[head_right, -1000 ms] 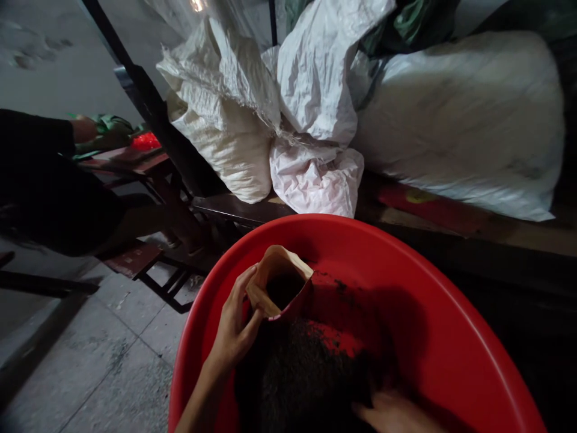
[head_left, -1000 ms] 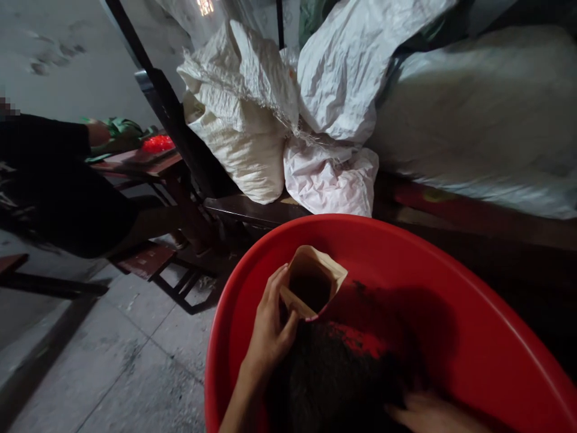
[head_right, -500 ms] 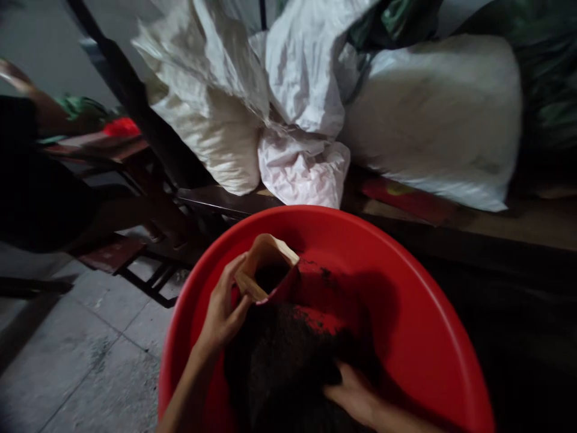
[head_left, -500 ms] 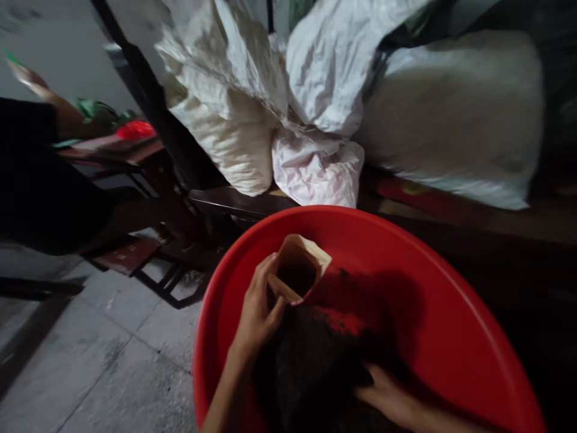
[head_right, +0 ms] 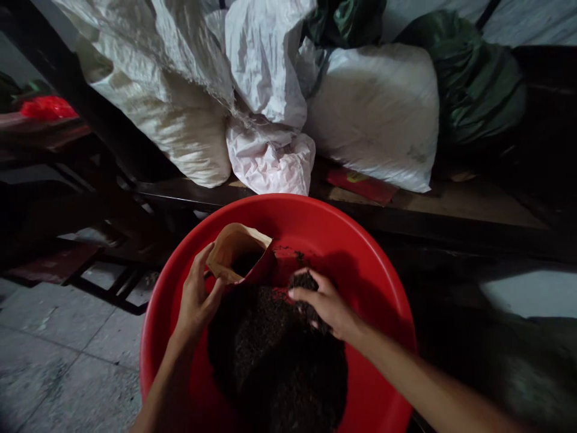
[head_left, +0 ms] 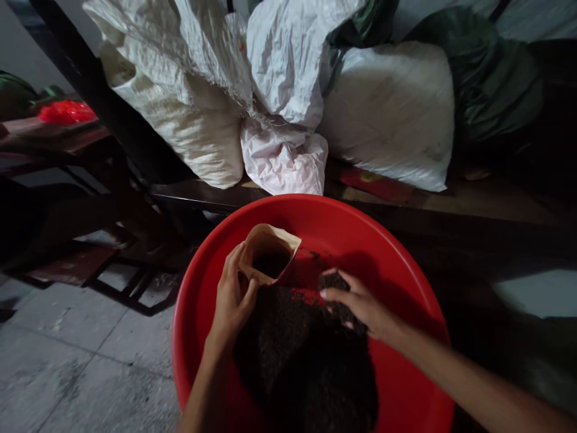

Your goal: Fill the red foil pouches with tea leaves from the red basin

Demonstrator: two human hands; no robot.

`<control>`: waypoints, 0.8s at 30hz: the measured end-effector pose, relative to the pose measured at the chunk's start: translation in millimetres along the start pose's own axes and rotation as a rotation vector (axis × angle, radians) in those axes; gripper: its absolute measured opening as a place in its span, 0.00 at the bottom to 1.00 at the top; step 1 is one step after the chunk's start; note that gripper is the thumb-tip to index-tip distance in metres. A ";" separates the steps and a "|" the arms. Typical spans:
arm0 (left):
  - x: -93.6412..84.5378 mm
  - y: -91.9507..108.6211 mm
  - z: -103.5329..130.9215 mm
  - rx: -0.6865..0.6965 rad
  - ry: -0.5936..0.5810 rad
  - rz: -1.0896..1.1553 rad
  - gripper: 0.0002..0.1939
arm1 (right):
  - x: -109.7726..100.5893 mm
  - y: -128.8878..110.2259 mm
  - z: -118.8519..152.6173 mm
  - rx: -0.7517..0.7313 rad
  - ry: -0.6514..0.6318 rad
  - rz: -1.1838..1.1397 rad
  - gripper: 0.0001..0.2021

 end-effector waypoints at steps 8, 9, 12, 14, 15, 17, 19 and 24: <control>-8.2 9.0 -3.8 0.016 0.068 0.061 0.20 | 60.0 -153.2 2.6 -0.510 0.022 -0.382 0.21; -8.9 8.8 -3.8 0.018 0.074 0.068 0.20 | 67.9 -159.3 -3.1 -0.546 0.035 -0.419 0.21; -11.2 4.2 -2.8 0.004 0.089 0.116 0.23 | 88.9 -164.2 -24.3 -0.596 0.044 -0.528 0.20; -11.4 -2.9 -1.4 -0.045 0.091 0.172 0.26 | 98.6 -160.7 -37.5 -0.590 0.040 -0.585 0.20; -10.7 -7.0 -0.4 -0.077 0.089 0.208 0.28 | 101.9 -158.4 -42.8 -0.583 0.040 -0.600 0.20; -7.9 -14.6 1.6 -0.137 0.088 0.278 0.30 | 105.3 -154.5 -49.9 -0.580 0.041 -0.615 0.19; -4.2 -20.0 3.2 -0.167 0.088 0.333 0.31 | 105.6 -152.6 -53.1 -0.599 0.038 -0.621 0.18; -10.8 -49.6 3.1 -0.275 0.130 0.185 0.29 | 98.4 -152.7 -52.8 -0.662 0.042 -0.488 0.15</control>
Point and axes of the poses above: each hand's wrist, its own z-axis away from the middle knuckle, its own x-axis out of the palm, y = z × x, the point moved 7 cm from there along -z, towards the middle knuckle, and after that the axes turned 1 degree about -y, right-handed, at the moved point
